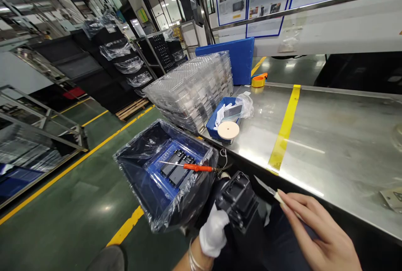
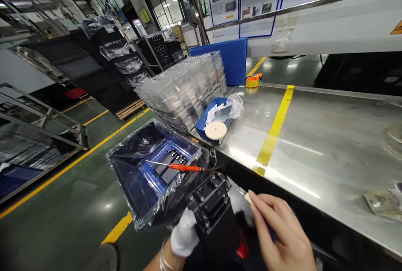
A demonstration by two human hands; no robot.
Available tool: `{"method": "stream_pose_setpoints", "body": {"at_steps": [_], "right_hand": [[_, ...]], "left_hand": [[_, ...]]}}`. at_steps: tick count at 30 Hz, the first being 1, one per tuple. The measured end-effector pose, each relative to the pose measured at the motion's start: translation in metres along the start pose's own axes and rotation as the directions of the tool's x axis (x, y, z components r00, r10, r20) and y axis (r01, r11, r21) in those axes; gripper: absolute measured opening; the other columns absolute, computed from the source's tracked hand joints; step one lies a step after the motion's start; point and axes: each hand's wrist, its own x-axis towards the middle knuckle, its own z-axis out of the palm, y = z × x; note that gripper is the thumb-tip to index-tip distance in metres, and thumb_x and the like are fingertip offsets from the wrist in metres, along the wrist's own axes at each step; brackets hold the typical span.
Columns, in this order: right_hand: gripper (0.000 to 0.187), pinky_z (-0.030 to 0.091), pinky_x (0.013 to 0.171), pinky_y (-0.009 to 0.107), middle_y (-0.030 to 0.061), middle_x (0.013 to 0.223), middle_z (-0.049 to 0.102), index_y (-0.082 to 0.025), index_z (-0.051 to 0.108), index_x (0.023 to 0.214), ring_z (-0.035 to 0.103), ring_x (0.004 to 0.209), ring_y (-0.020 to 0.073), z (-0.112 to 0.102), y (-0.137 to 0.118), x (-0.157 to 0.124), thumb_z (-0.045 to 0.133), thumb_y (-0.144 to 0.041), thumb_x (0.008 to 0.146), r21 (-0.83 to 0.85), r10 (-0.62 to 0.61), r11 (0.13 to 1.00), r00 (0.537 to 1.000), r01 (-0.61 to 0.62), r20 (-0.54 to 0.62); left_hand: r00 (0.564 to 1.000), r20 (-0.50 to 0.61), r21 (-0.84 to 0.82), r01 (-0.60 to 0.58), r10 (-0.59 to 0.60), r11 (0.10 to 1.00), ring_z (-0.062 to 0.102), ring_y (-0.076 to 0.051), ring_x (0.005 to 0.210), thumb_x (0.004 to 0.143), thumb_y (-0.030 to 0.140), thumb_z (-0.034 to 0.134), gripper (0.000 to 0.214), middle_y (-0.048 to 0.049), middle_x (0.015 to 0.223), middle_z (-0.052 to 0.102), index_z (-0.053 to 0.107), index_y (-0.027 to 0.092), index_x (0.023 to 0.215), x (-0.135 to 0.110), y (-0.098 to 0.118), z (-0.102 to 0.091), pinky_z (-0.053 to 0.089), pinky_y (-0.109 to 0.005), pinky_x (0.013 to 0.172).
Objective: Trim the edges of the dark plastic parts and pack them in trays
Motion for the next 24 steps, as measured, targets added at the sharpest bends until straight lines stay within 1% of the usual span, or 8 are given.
{"method": "stream_pose_setpoints", "body": {"at_steps": [2, 5, 7, 9, 12, 16, 18, 24], "right_hand": [[0.027, 0.058, 0.080, 0.026, 0.0057, 0.105, 0.070, -0.028, 0.071, 0.121, 0.070, 0.093, 0.0171, -0.001, -0.006, 0.005, 0.061, -0.034, 0.096, 0.025, 0.011, 1.000, 0.999, -0.012, 0.032], [0.035, 0.059, 0.068, 0.028, 0.0061, 0.087, 0.070, -0.026, 0.077, 0.105, 0.069, 0.079, 0.0198, 0.002, -0.013, 0.014, 0.064, -0.055, 0.090, 0.035, 0.133, 0.990, 0.991, -0.134, 0.030], [0.043, 0.058, 0.064, 0.028, 0.0055, 0.079, 0.068, -0.024, 0.078, 0.098, 0.067, 0.074, 0.0198, 0.004, -0.014, 0.020, 0.064, -0.064, 0.086, 0.059, 0.224, 0.972, 0.974, -0.226, 0.035], [0.048, 0.056, 0.061, 0.027, 0.0046, 0.072, 0.065, -0.023, 0.077, 0.091, 0.065, 0.069, 0.0191, 0.004, -0.012, 0.023, 0.063, -0.069, 0.084, 0.106, 0.297, 0.947, 0.951, -0.304, 0.082], [0.052, 0.051, 0.055, 0.026, 0.0029, 0.065, 0.060, -0.022, 0.076, 0.082, 0.060, 0.063, 0.0176, 0.000, -0.004, 0.023, 0.062, -0.073, 0.082, 0.180, 0.397, 0.882, 0.892, -0.436, 0.217], [0.055, 0.043, 0.052, 0.025, 0.0013, 0.062, 0.054, -0.020, 0.071, 0.074, 0.051, 0.058, 0.0143, -0.006, 0.004, 0.018, 0.057, -0.072, 0.087, 0.235, 0.456, 0.760, 0.754, -0.606, 0.473], [0.057, 0.038, 0.051, 0.025, 0.0001, 0.060, 0.051, -0.018, 0.069, 0.073, 0.045, 0.056, 0.0123, -0.006, 0.005, 0.016, 0.052, -0.070, 0.091, 0.237, 0.451, 0.730, 0.713, -0.641, 0.537], [0.067, 0.034, 0.053, 0.025, -0.0022, 0.055, 0.044, -0.018, 0.055, 0.060, 0.037, 0.054, 0.0104, -0.001, 0.000, 0.016, 0.044, -0.076, 0.091, 0.264, 0.382, 0.718, 0.682, -0.643, 0.623]], "left_hand": [[0.990, 0.065, 0.286, -0.136, 0.122, 0.948, 0.044, -0.038, 0.141, 0.080, 0.029, 0.075, 0.071, -0.0122, 0.152, 0.052, 0.052, 0.022, 0.147, 0.000, 0.011, 0.002, 0.026, -0.052, 0.124], [0.950, 0.173, 0.643, -0.308, 0.258, 0.701, 0.039, -0.038, 0.144, 0.077, 0.021, 0.075, 0.084, -0.0135, 0.156, 0.046, 0.042, 0.022, 0.154, -0.003, 0.024, 0.003, 0.021, -0.049, 0.125], [0.927, 0.226, 0.734, -0.363, 0.298, 0.574, 0.041, -0.037, 0.143, 0.077, 0.019, 0.075, 0.087, -0.0147, 0.154, 0.047, 0.038, 0.021, 0.156, -0.005, 0.028, 0.003, 0.021, -0.048, 0.125], [0.911, 0.259, 0.740, -0.401, 0.323, 0.540, 0.045, -0.037, 0.139, 0.077, 0.021, 0.075, 0.089, -0.0169, 0.150, 0.050, 0.037, 0.020, 0.157, -0.006, 0.032, 0.001, 0.025, -0.048, 0.122], [0.892, 0.314, 0.678, -0.450, 0.324, 0.582, 0.050, -0.038, 0.132, 0.080, 0.027, 0.071, 0.083, -0.0189, 0.143, 0.053, 0.038, 0.018, 0.156, -0.001, 0.036, -0.004, 0.031, -0.050, 0.118], [0.868, 0.436, 0.528, -0.461, 0.238, 0.713, 0.055, -0.036, 0.126, 0.074, 0.039, 0.079, 0.086, -0.0149, 0.139, 0.058, 0.046, 0.021, 0.151, 0.009, 0.033, -0.009, 0.036, -0.049, 0.115], [0.877, 0.449, 0.478, -0.396, 0.170, 0.784, 0.059, -0.033, 0.120, 0.071, 0.043, 0.083, 0.084, -0.0111, 0.132, 0.063, 0.052, 0.024, 0.146, 0.012, 0.029, -0.008, 0.040, -0.047, 0.113], [0.938, 0.344, 0.356, -0.098, -0.033, 0.929, 0.064, -0.027, 0.103, 0.080, 0.047, 0.077, 0.050, -0.0064, 0.108, 0.070, 0.070, 0.023, 0.124, 0.010, 0.032, 0.002, 0.045, -0.044, 0.107]]}}
